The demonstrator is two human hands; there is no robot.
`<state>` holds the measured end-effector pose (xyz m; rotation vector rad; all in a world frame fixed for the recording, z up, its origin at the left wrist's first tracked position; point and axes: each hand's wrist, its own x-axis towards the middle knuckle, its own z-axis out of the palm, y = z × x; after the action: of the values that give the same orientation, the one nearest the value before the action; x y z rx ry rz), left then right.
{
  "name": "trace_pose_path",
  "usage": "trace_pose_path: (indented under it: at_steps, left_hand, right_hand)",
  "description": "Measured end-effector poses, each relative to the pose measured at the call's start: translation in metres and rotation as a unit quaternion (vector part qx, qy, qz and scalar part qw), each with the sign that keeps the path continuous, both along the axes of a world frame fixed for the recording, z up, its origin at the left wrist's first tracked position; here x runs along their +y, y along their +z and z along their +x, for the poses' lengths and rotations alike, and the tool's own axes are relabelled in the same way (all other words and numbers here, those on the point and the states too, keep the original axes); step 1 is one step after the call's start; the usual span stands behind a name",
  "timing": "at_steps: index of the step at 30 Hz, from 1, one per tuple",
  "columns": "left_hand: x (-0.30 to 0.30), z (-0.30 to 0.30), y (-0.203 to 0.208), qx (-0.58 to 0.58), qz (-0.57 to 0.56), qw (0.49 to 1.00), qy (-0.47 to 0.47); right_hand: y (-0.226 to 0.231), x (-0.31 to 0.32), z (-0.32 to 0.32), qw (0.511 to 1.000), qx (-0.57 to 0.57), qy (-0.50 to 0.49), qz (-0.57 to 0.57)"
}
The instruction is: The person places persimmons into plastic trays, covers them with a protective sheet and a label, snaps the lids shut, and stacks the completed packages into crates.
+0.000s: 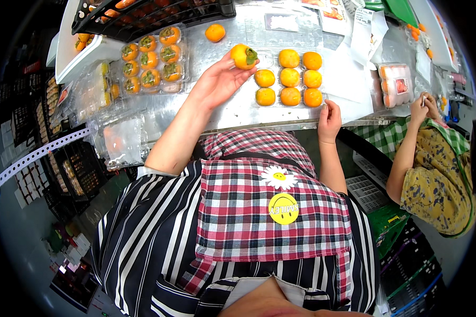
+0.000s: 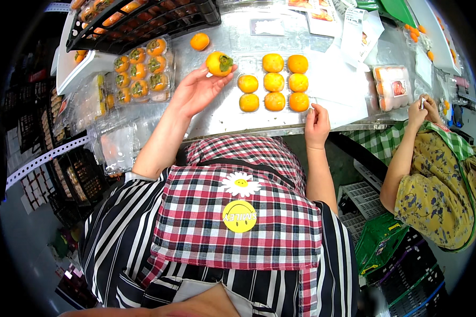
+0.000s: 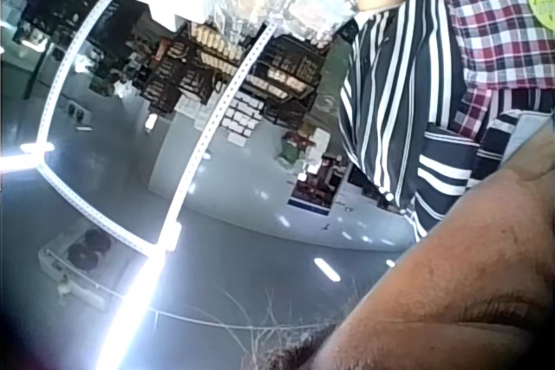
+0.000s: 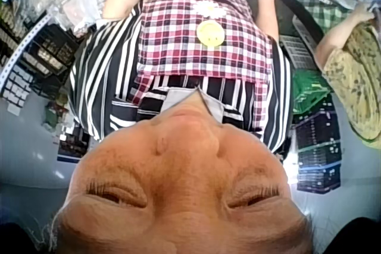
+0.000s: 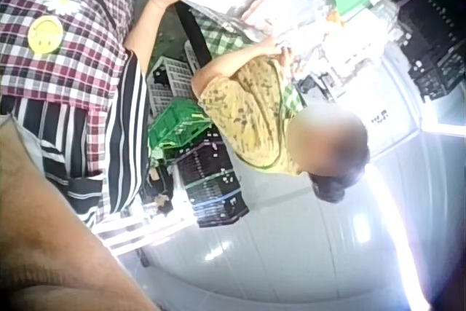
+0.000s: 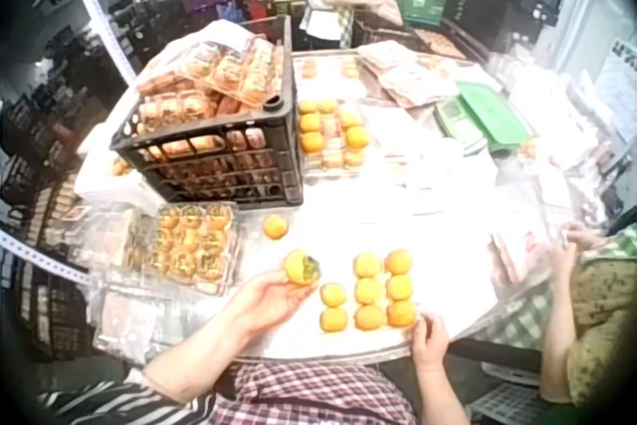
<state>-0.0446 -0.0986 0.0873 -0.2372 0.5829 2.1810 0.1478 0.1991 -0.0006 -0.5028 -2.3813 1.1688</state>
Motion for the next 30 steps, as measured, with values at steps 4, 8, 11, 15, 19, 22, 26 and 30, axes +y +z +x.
trace_pose_path:
  at_steps: [4, 8, 11, 15, 19, 22, 26, 30]
  left_hand:
    - [0.001, 0.003, 0.013, 0.076, -0.023, 0.997, -0.007]
    - [0.003, 0.007, 0.025, 0.212, -0.127, 0.969, 0.001]
    - [0.004, 0.009, 0.033, 0.304, -0.161, 0.939, -0.002]
    - [0.005, 0.009, 0.040, 0.374, -0.184, 0.909, 0.003]
    - [0.005, 0.009, 0.041, 0.411, -0.189, 0.892, 0.018]
    - [0.006, 0.011, 0.039, 0.426, -0.196, 0.883, 0.033]
    - [0.006, 0.011, 0.035, 0.471, -0.200, 0.858, 0.047]
    - [0.005, 0.010, 0.034, 0.483, -0.207, 0.850, 0.042]
  right_hand:
    - [0.000, 0.000, 0.000, 1.000, 0.003, 0.002, 0.006]
    - [0.001, 0.001, 0.000, 1.000, -0.002, 0.004, 0.011]
    - [0.002, 0.001, 0.000, 1.000, -0.002, 0.005, 0.015]
    - [0.002, 0.001, 0.000, 1.000, -0.001, 0.005, 0.019]
    - [0.002, 0.001, 0.001, 1.000, -0.003, 0.002, 0.016]
    - [0.003, 0.001, 0.000, 1.000, -0.003, 0.001, 0.018]
    - [0.003, 0.002, 0.000, 1.000, 0.002, 0.007, 0.023]
    - [0.000, 0.002, 0.002, 1.000, -0.001, 0.004, 0.017]
